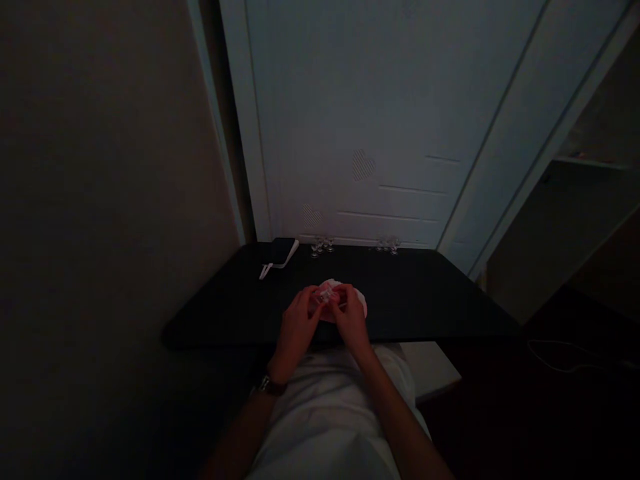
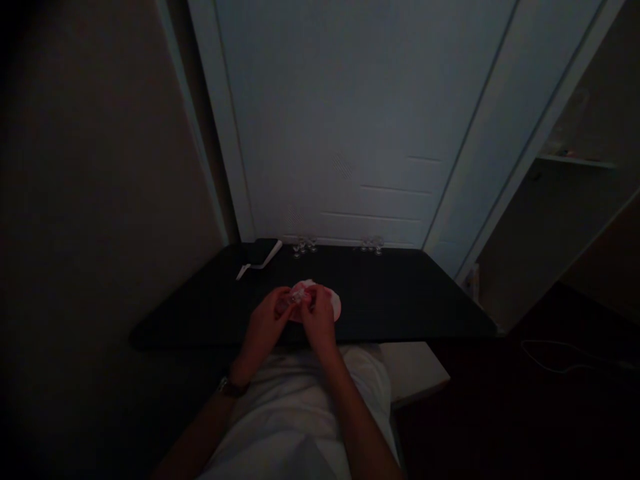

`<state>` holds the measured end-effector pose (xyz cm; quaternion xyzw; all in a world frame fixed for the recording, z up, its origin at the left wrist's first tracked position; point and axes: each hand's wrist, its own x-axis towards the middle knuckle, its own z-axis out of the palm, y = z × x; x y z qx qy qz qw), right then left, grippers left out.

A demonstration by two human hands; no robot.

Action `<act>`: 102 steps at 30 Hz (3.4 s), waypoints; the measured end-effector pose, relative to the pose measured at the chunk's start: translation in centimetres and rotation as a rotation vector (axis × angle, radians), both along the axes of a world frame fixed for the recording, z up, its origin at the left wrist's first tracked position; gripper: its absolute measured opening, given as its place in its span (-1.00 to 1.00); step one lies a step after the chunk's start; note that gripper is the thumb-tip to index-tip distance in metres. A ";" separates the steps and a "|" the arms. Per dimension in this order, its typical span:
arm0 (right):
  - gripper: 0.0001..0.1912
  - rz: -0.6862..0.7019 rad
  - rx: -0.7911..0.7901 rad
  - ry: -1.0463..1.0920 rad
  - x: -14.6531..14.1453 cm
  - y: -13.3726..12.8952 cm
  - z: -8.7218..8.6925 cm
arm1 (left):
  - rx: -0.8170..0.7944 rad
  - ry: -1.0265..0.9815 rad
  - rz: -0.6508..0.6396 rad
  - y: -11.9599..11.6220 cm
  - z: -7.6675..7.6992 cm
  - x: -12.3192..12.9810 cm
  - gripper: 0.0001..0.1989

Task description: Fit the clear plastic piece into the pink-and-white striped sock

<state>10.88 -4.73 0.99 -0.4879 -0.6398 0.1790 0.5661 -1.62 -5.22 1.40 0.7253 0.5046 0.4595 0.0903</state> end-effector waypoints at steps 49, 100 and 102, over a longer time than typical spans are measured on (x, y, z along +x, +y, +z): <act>-0.84 -0.046 0.000 -0.026 -0.2 0.0 0.0 | 0.044 0.099 0.002 0.2 -0.2 0.0 -0.79; -0.83 -0.049 -0.025 0.011 -0.5 0.2 -0.3 | 0.037 0.094 -0.002 0.1 -0.2 -0.2 -0.79; -0.83 -0.046 -0.022 0.014 -0.5 0.3 -0.4 | 0.044 0.094 -0.009 0.1 -0.2 -0.2 -0.79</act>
